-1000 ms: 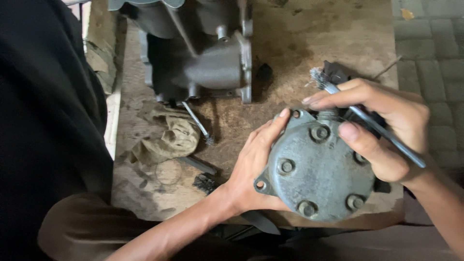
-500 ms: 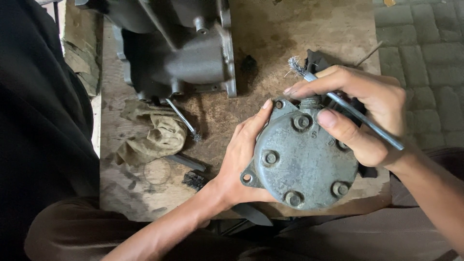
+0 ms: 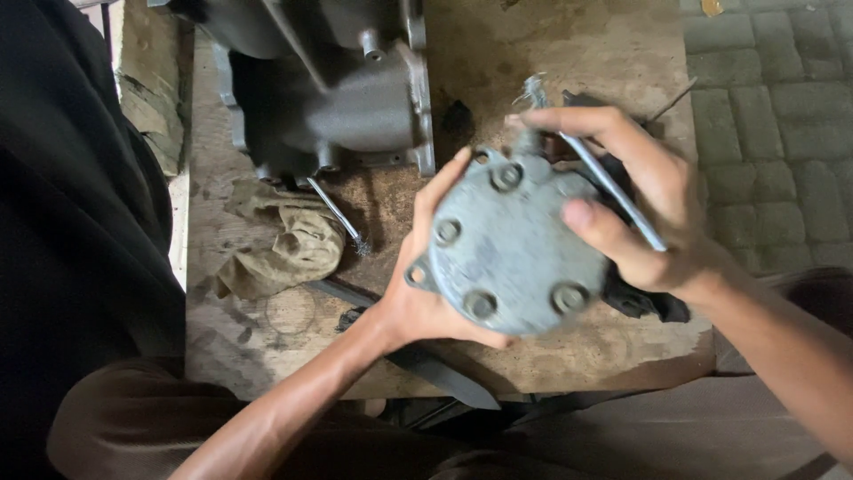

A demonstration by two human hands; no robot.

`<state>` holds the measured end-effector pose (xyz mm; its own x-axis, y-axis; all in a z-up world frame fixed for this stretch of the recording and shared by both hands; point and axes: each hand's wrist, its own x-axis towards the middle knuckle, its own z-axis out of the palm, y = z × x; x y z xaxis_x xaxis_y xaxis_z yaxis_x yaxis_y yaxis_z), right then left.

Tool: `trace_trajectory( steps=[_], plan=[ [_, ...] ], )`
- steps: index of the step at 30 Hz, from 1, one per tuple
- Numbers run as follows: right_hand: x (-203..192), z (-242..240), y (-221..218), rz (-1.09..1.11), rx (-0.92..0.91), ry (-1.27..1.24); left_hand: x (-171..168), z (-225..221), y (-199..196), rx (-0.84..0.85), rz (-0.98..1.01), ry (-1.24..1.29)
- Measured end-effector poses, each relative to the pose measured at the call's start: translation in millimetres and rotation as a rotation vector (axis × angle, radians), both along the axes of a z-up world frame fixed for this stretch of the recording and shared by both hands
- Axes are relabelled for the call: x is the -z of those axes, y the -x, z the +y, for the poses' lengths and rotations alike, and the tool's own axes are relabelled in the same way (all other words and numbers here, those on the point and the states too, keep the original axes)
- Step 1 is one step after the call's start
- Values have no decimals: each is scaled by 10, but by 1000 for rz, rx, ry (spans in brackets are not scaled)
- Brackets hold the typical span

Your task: The person scrubs a circular metal cover with a wire brush, focusing on bolt heads and crevices. The person holds the part with one hand and scrubs with the other, rotating the part to access different areas.

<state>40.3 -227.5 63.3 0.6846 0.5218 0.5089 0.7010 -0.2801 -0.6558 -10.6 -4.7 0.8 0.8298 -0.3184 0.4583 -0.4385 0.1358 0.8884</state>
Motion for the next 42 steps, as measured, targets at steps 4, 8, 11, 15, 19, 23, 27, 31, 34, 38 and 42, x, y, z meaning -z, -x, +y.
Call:
trace_trajectory(
  steps=[4,8,11,15,19,23,27,31,34,38,42],
  plan=[
    [-33,26,27,-34,55,4,-147,61,7,-56,65,-119],
    [-5,33,60,-141,85,-3,-99,101,8,42,57,-109],
    [58,39,36,-162,69,-32,-79,113,8,66,60,-105],
    [65,50,51,-230,94,-101,-42,130,-15,38,70,-142],
    [258,-118,-25,-365,60,-150,-100,125,-17,81,71,-119],
    [254,-158,18,-601,15,-36,-91,124,-22,83,66,-101],
    [241,-30,136,-660,0,28,-149,118,1,55,82,-109],
    [205,6,159,-656,-2,20,-177,103,72,23,68,-152],
    [213,-6,151,-679,12,34,-102,78,127,-92,-25,-95],
    [176,-7,138,-719,-18,40,-58,143,187,-210,-153,-80],
    [160,-12,130,-724,-33,53,-98,219,193,-339,-410,-114]
  ],
)
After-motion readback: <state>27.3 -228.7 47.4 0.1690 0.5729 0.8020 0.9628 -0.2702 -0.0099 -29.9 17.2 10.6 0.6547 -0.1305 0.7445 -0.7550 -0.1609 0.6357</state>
